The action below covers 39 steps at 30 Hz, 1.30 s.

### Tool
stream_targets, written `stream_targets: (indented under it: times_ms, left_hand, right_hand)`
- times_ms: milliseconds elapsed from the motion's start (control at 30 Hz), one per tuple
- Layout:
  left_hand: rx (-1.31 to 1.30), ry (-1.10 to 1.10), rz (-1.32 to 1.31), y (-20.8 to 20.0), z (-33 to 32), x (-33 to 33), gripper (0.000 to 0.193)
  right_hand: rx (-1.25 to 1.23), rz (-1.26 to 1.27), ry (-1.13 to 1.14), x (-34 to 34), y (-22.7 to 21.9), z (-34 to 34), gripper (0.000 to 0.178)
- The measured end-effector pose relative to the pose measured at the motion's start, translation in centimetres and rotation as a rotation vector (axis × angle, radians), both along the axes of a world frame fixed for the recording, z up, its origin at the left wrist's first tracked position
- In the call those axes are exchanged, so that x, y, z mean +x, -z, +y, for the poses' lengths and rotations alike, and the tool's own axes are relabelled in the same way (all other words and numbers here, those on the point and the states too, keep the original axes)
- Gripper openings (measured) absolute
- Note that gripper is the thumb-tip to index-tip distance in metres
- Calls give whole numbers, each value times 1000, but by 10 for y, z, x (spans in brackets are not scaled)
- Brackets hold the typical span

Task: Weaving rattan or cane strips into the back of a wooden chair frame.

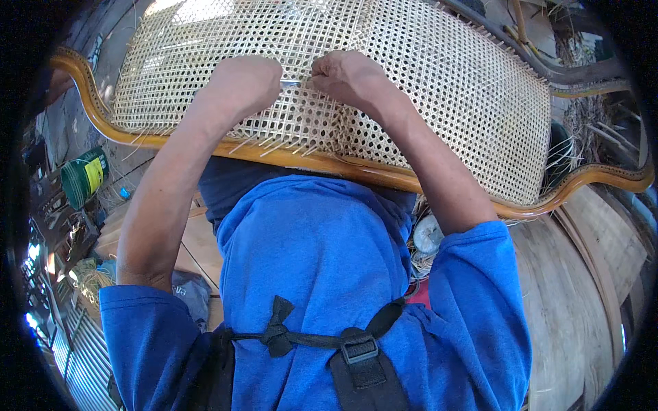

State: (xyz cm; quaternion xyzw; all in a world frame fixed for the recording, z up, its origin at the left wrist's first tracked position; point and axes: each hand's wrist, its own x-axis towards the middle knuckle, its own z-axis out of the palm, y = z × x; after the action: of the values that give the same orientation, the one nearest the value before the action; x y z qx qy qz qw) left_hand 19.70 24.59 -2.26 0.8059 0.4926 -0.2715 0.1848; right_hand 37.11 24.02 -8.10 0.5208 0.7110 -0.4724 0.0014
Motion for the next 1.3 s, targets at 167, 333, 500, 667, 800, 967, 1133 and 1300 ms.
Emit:
stream_targets:
  times_ms: [167,333,500,667,800,967,1133,1300]
  left_hand:
    - [24,112,4,-11,10,10,18]
    - [-49,132,94,-18,20,25,17]
    - [-87,158,86,-15,26,30,20]
    - [-160,125,97,-1,32,29,20]
    - [-192,136,125,-6,30,33,20]
    - [-29,196,-42,-1,17,20,19]
    - [-10,45,-180,16,3,-5,23]
    - [-44,-38,-140,10,9,-2,30]
  right_hand:
    - [-26,17,-32,1,-2,-3,22]
    - [63,12,-10,-3,-1,-4,21]
    - [63,-25,14,-3,-5,-3,20]
    - [222,24,39,0,5,-9,21]
    - [152,-29,30,-3,-3,-10,19]
    - [190,-124,-116,-6,-2,-9,23]
    - [344,-295,-145,-22,7,-17,25]
    - [466,-6,-175,-3,6,-15,18]
